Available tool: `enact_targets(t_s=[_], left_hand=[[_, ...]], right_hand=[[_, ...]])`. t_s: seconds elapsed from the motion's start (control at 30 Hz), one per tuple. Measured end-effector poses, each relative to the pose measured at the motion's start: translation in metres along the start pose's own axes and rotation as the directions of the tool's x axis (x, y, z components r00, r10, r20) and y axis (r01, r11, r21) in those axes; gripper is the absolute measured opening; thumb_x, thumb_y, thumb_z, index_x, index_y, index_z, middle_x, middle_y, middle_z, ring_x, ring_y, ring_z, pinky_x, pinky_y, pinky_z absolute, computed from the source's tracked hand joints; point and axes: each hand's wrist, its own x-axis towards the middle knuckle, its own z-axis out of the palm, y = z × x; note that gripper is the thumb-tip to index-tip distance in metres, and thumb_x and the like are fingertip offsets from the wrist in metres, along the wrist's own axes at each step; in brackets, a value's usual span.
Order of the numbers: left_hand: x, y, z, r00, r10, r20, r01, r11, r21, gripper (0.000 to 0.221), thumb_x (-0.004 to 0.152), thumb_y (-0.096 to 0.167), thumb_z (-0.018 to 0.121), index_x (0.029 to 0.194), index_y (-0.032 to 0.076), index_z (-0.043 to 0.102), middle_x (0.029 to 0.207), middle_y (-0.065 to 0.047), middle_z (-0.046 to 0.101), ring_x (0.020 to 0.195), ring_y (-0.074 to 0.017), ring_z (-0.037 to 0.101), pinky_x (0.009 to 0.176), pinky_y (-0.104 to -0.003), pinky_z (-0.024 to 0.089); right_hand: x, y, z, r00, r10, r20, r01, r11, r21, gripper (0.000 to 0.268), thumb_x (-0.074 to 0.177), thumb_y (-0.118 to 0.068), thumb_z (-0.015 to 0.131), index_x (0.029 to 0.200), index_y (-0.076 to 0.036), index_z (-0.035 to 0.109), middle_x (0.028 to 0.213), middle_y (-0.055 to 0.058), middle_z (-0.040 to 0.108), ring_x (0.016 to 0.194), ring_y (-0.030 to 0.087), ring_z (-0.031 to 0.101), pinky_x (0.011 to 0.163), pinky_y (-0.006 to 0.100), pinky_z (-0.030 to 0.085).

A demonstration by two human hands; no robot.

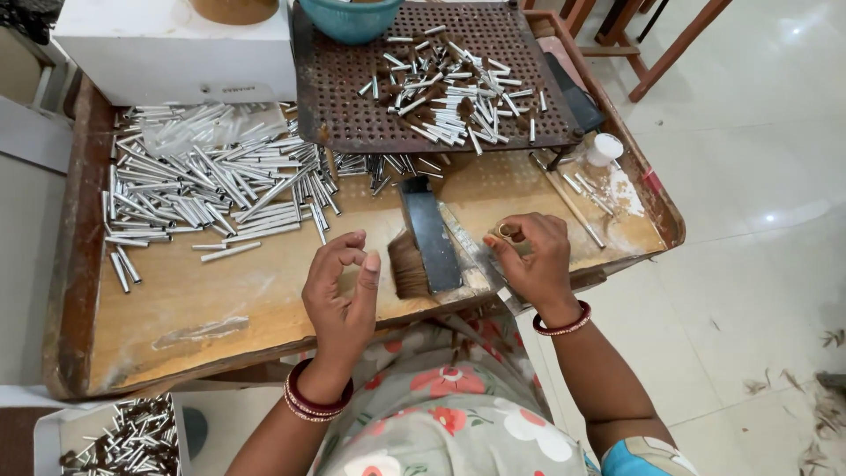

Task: The recorder is seen inserting bundles of hair into metal ferrules at a manufacturing workbench.

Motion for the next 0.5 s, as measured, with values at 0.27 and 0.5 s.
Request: enact_targets(t_s=[0.27,0.5], left_hand=[[-0.0012,-0.0002,-0.0006,1.0,0.012,0.004,-0.012,1.0,0.012,0.012,0.1,0.01,0.069,0.096,0.0,0.063,0.119,-0.018,0.069,0.115,-0.0272,0.068,0.102,-0.036,0.051],[-0.0033,-0.0022,-0.0019,1.0,-0.011,0.009,0.011,1.0,-0.01,0.01,0.1,0.008,0.07,0.1,0.002,0.062,0.121,-0.017,0.068,0.118,-0.0258,0.066,0.104,-0.036,0.051]], right_hand=[[-0.0011,0.0041,0.0041,0.998,0.042,0.038,-0.041,0.999,-0.014,0.022,0.084,-0.024,0.084,0.088,-0.009,0.069,0.079,0.002,0.07,0.072,0.022,0.064,0.085,0.038,0.042],[-0.0028,0.0045,0.006,0.998,0.044,0.041,-0.042,0.998,-0.056,0.024,0.085,-0.027,0.085,0.09,-0.009,0.07,0.081,0.002,0.07,0.076,0.021,0.065,0.092,0.039,0.041]])
